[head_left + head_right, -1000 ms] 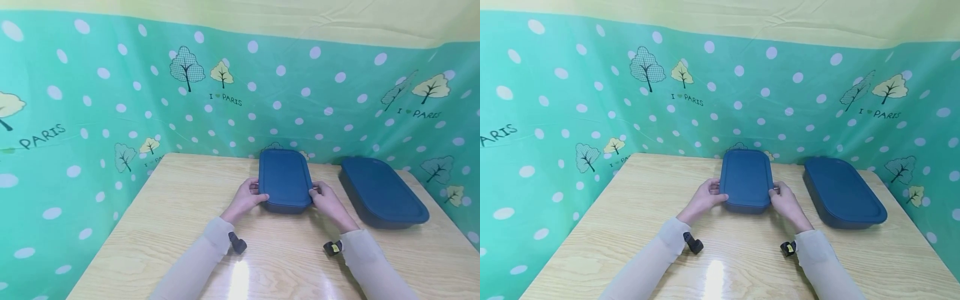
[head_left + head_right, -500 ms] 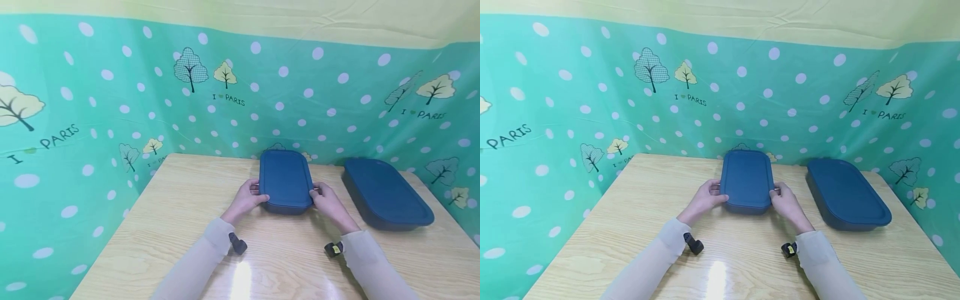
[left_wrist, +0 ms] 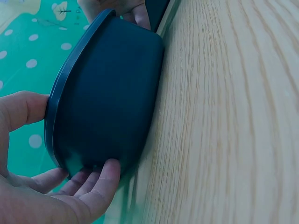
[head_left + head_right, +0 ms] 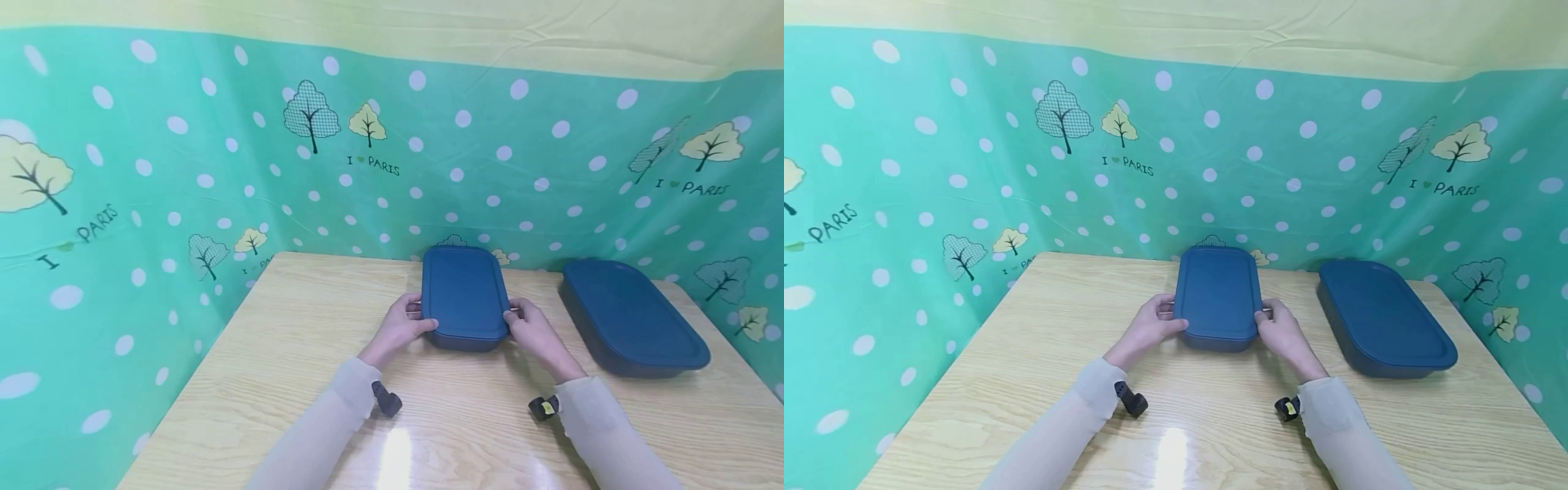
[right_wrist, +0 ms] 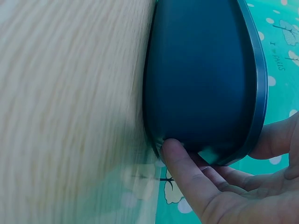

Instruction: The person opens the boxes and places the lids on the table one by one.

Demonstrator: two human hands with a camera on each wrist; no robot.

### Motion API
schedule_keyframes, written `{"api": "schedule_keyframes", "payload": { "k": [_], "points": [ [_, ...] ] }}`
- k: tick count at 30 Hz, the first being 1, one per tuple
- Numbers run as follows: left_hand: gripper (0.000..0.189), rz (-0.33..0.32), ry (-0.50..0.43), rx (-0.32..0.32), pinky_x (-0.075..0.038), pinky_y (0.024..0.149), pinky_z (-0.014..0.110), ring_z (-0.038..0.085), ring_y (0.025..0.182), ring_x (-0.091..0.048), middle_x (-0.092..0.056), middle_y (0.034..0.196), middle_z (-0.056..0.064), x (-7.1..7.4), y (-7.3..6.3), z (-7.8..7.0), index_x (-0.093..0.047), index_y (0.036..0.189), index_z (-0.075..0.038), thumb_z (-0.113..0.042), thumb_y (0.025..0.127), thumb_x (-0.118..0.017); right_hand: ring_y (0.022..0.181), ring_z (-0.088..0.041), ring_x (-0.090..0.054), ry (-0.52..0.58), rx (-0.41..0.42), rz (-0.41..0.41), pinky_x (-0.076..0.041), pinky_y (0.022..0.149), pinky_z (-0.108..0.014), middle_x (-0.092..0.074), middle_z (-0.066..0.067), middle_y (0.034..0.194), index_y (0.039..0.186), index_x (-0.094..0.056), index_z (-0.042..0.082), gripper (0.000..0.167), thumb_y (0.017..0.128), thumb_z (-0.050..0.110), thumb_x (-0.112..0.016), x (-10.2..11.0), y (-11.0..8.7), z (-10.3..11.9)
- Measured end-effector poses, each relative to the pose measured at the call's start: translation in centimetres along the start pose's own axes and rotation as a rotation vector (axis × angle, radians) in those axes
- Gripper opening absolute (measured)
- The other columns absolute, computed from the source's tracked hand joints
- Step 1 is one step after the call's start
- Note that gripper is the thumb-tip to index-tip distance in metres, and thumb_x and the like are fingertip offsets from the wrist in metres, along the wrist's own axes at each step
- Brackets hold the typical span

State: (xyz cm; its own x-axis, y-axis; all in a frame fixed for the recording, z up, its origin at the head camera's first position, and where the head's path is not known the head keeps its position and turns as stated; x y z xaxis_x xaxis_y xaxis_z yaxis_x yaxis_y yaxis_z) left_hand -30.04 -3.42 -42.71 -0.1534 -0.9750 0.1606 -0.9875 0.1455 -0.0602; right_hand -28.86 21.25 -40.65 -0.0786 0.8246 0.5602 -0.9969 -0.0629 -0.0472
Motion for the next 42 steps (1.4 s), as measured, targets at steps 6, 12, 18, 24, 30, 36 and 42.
{"api": "schedule_keyframes", "payload": {
  "k": [6,12,18,24,30,36,42],
  "points": [
    [0.072,-0.001,0.021,0.007,-0.05,0.091,0.037,0.03,0.115,-0.054,-0.054,0.124,0.015,0.2,-0.2,-0.1,-0.042,0.139,-0.001,-0.012,0.077,-0.077,0.107,-0.034,-0.055,0.012,0.007,-0.001,-0.05,0.084,-0.04,-0.052,-0.028,0.119,0.134,-0.036,-0.013,0.043,0.101,0.014,-0.036,-0.2,0.1,0.1],
    [0.073,0.0,0.033,0.009,-0.049,0.092,0.037,0.03,0.116,-0.053,-0.053,0.125,0.016,0.5,-0.3,-0.1,-0.041,0.139,-0.001,-0.014,0.077,-0.077,0.107,-0.033,-0.056,0.023,0.004,0.006,-0.051,0.085,-0.041,-0.051,-0.029,0.12,0.135,-0.035,-0.013,0.043,0.101,0.014,-0.035,-0.4,0.1,0.1],
    [0.072,0.004,0.027,0.008,-0.049,0.092,0.037,0.031,0.116,-0.053,-0.053,0.126,0.016,0.8,-0.6,0.0,-0.041,0.139,-0.001,-0.013,0.078,-0.077,0.109,-0.034,-0.055,0.029,0.003,0.011,-0.051,0.086,-0.042,-0.05,-0.029,0.121,0.136,-0.034,-0.012,0.043,0.101,0.014,-0.036,-0.6,0.1,0.2],
    [0.072,0.004,0.033,0.003,-0.048,0.093,0.037,0.03,0.115,-0.053,-0.053,0.126,0.015,0.9,-0.7,-0.1,-0.041,0.139,-0.001,-0.014,0.078,-0.077,0.109,-0.035,-0.055,0.031,0.008,0.011,-0.051,0.087,-0.041,-0.051,-0.029,0.121,0.136,-0.034,-0.013,0.043,0.101,0.014,-0.036,-0.8,0.1,0.3],
    [0.072,0.0,0.04,0.016,-0.047,0.094,0.038,0.029,0.117,-0.052,-0.052,0.128,0.015,1.1,-0.8,0.0,-0.041,0.139,-0.002,-0.016,0.079,-0.077,0.109,-0.035,-0.055,0.036,0.0,0.013,-0.051,0.087,-0.041,-0.05,-0.029,0.122,0.136,-0.033,-0.012,0.044,0.101,0.014,-0.036,-0.9,0.2,0.3],
    [0.072,0.006,0.024,0.017,-0.048,0.094,0.037,0.03,0.118,-0.052,-0.052,0.128,0.015,1.2,-0.7,0.1,-0.041,0.139,-0.002,-0.015,0.078,-0.077,0.109,-0.035,-0.056,0.05,-0.007,0.012,-0.052,0.087,-0.04,-0.05,-0.029,0.121,0.136,-0.033,-0.012,0.044,0.101,0.013,-0.035,-1.0,0.2,0.4],
    [0.073,0.004,0.028,0.019,-0.047,0.095,0.038,0.03,0.117,-0.052,-0.052,0.128,0.016,1.3,-0.8,0.1,-0.04,0.14,-0.001,-0.015,0.078,-0.077,0.107,-0.034,-0.057,0.04,-0.016,0.007,-0.052,0.086,-0.04,-0.051,-0.028,0.119,0.135,-0.034,-0.012,0.043,0.101,0.013,-0.035,-1.0,0.2,0.6]
  ]
}}
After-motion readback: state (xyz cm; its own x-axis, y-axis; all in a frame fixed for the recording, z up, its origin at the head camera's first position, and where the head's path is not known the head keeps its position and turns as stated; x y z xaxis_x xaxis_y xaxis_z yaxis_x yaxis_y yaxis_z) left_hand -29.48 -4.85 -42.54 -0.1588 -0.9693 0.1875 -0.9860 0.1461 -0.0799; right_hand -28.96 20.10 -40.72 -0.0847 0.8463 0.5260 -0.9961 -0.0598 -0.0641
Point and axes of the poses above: each hand's wrist, its own y-axis towards the middle knuckle, its own x-axis out of the back of the hand, z = x × y, the point moved 6 cm from there along y, towards the middle knuckle
